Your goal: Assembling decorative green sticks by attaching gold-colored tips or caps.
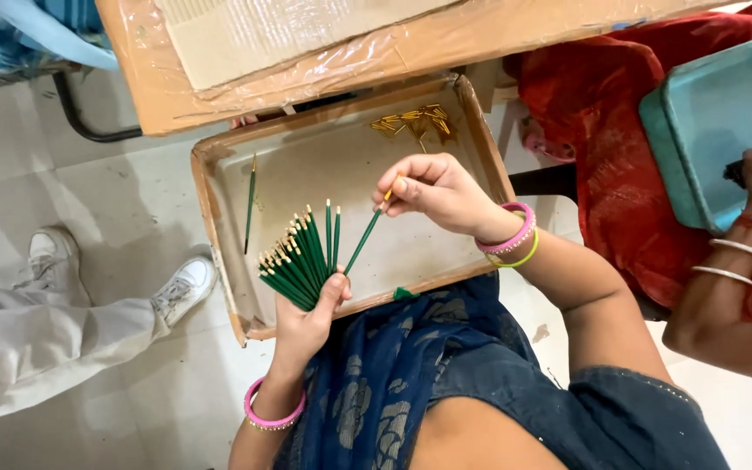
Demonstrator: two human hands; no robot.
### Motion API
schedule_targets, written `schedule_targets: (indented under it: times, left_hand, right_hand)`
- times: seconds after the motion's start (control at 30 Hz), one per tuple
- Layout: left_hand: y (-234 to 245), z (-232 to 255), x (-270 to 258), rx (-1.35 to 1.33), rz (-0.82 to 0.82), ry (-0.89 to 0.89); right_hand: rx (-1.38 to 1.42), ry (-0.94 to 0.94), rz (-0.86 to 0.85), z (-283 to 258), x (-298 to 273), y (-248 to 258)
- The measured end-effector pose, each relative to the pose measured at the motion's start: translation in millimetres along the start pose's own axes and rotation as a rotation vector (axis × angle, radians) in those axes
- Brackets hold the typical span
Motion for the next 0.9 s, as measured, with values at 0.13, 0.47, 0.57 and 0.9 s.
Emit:
schedule_targets:
  times: [0.13,0.47,0.57,0.9]
  left_hand:
    - [1,4,-4,-0.048,-0.021,-0.005]
    - [1,-10,1,0.020,-0.041,-0.005]
    - [-4,17,6,0.255,0.017,-0.156]
    - [85,3,19,0.850,0.423,-0.324]
  right_hand:
    - [-0.049,0.041,-0.066,-6,-4,-7]
    - [-0.267,0.350,-0.017,17,-11,-36]
    - [-0.307,0.327,0.086,28,-4,-32]
    - [-1.692,0.006,0.072,90,48,118]
Point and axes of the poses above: each hand's wrist, its own x-axis towards the middle knuckle, its own y-axis out of the back of the hand, z = x × y, the point moved 7 cm from there along x, towards the middle knuckle, and after that the axes turned 4 degrees about -x, right-handed, at the moved point
